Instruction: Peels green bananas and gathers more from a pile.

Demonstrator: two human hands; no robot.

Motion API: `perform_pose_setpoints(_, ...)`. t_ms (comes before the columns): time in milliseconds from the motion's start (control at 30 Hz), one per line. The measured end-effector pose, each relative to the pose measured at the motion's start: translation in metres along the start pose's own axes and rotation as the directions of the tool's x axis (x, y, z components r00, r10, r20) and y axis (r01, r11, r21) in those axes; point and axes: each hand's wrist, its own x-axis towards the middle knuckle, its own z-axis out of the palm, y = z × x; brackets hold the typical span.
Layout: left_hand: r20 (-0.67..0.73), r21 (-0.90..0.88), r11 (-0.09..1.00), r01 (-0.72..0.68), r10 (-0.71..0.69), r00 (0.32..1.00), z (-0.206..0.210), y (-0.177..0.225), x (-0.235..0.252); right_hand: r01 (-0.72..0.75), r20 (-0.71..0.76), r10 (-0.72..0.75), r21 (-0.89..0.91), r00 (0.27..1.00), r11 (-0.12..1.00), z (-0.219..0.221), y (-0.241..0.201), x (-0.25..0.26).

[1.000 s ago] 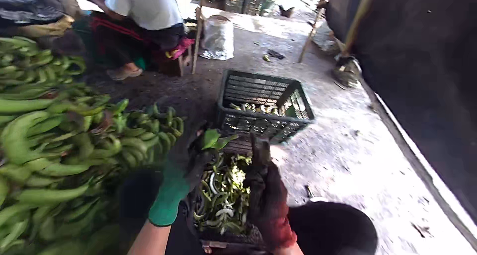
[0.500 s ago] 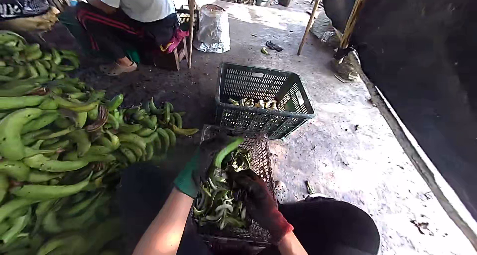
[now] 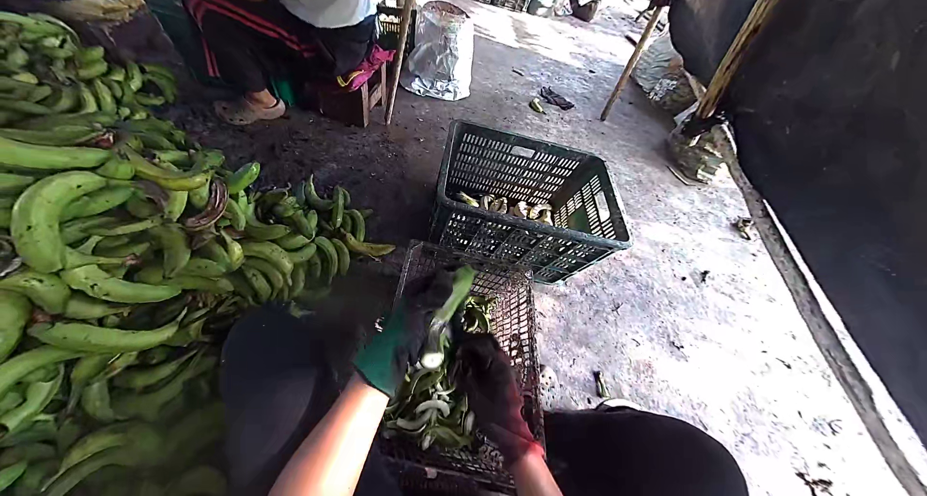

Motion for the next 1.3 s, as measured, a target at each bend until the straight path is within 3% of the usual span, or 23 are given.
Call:
perform_pose_setpoints(67, -0.059, 0.169, 0.981, 0.099, -0.09, 0.994, 0.008, 0.0, -0.013, 0.007, -0.195, -0.075, -0.33, 0.978, 0.944, -0.007, 0.002, 0.027)
perform_pose_setpoints(100, -0.082, 0.226, 0.962, 0.152, -0.137, 0.987, 0.008, -0.003, -0.019, -0.061, -0.277, -0.05, -0.38, 0.959, 0.923, -0.014, 0.002, 0.043)
perform_pose_setpoints(167, -0.084, 0.178, 0.972, 0.151, -0.138, 0.987, 0.01, -0.007, -0.021, -0.172, -0.377, 0.074, -0.235, 0.923, 0.957, -0.026, 0.01, 0.066)
perform_pose_setpoints(200, -0.09, 0.118, 0.988, 0.101, -0.091, 0.992, 0.008, -0.008, -0.017, -0.159, -0.342, 0.114, -0.105, 0.933, 0.982, -0.027, 0.013, 0.064)
perform_pose_setpoints(267, -0.121, 0.097, 0.994, -0.054, 0.066, 0.99, -0.001, -0.008, -0.002, -0.095, -0.12, 0.112, 0.144, 0.986, 0.985, -0.016, 0.009, 0.03)
perform_pose_setpoints(333, -0.117, 0.089, 0.985, -0.146, 0.156, 0.981, -0.009, -0.016, 0.014, -0.115, 0.053, 0.107, 0.199, 0.993, 0.973, 0.006, 0.008, -0.013)
perform_pose_setpoints(400, -0.076, 0.127, 0.989, -0.077, 0.087, 0.993, -0.011, -0.027, 0.016, -0.036, 0.039, 0.037, -0.027, 0.999, 0.999, 0.016, 0.012, -0.022)
perform_pose_setpoints(467, -0.045, 0.232, 0.97, 0.074, -0.065, 0.997, -0.004, -0.024, -0.001, 0.126, -0.022, -0.14, -0.311, 0.99, 0.942, 0.01, 0.014, -0.002)
perform_pose_setpoints(533, -0.108, 0.231, 0.964, 0.135, -0.112, 0.988, -0.002, -0.013, -0.008, 0.132, 0.1, -0.1, -0.393, 0.99, 0.91, -0.003, 0.008, 0.015)
perform_pose_setpoints(600, -0.242, 0.263, 0.957, 0.123, -0.058, 0.969, -0.006, 0.003, -0.011, 0.049, 0.29, 0.048, -0.316, 0.956, 0.948, -0.012, 0.001, 0.023)
perform_pose_setpoints(667, -0.366, 0.28, 0.959, 0.053, 0.056, 0.929, -0.014, 0.007, -0.008, -0.119, 0.38, 0.132, -0.057, 0.916, 0.991, -0.008, 0.002, 0.01)
perform_pose_setpoints(733, -0.413, 0.32, 0.947, 0.006, 0.134, 0.901, -0.019, 0.01, -0.005, -0.14, 0.283, 0.062, 0.265, 0.957, 0.954, 0.001, 0.006, -0.007)
perform_pose_setpoints(767, -0.424, 0.336, 0.942, 0.0, 0.151, 0.893, -0.021, 0.011, -0.004, -0.101, 0.208, 0.03, 0.341, 0.978, 0.935, 0.003, 0.006, -0.012)
perform_pose_setpoints(900, -0.425, 0.285, 0.954, -0.093, 0.212, 0.88, -0.014, 0.004, -0.001, 0.065, 0.082, -0.112, 0.44, 0.99, 0.896, 0.01, 0.003, -0.015)
perform_pose_setpoints(1100, -0.36, 0.09, 0.984, -0.156, 0.178, 0.916, -0.008, -0.007, -0.002, -0.022, 0.22, -0.041, 0.276, 0.975, 0.961, 0.013, 0.002, -0.003)
perform_pose_setpoints(1233, -0.405, 0.159, 0.975, -0.157, 0.209, 0.89, -0.008, -0.006, 0.0, 0.089, 0.185, -0.108, 0.11, 0.977, 0.99, 0.02, 0.005, -0.009)
perform_pose_setpoints(1300, -0.348, 0.165, 0.985, -0.054, 0.11, 0.931, -0.009, -0.007, -0.006, 0.13, 0.119, -0.122, -0.063, 0.985, 0.99, 0.02, 0.01, 0.004)
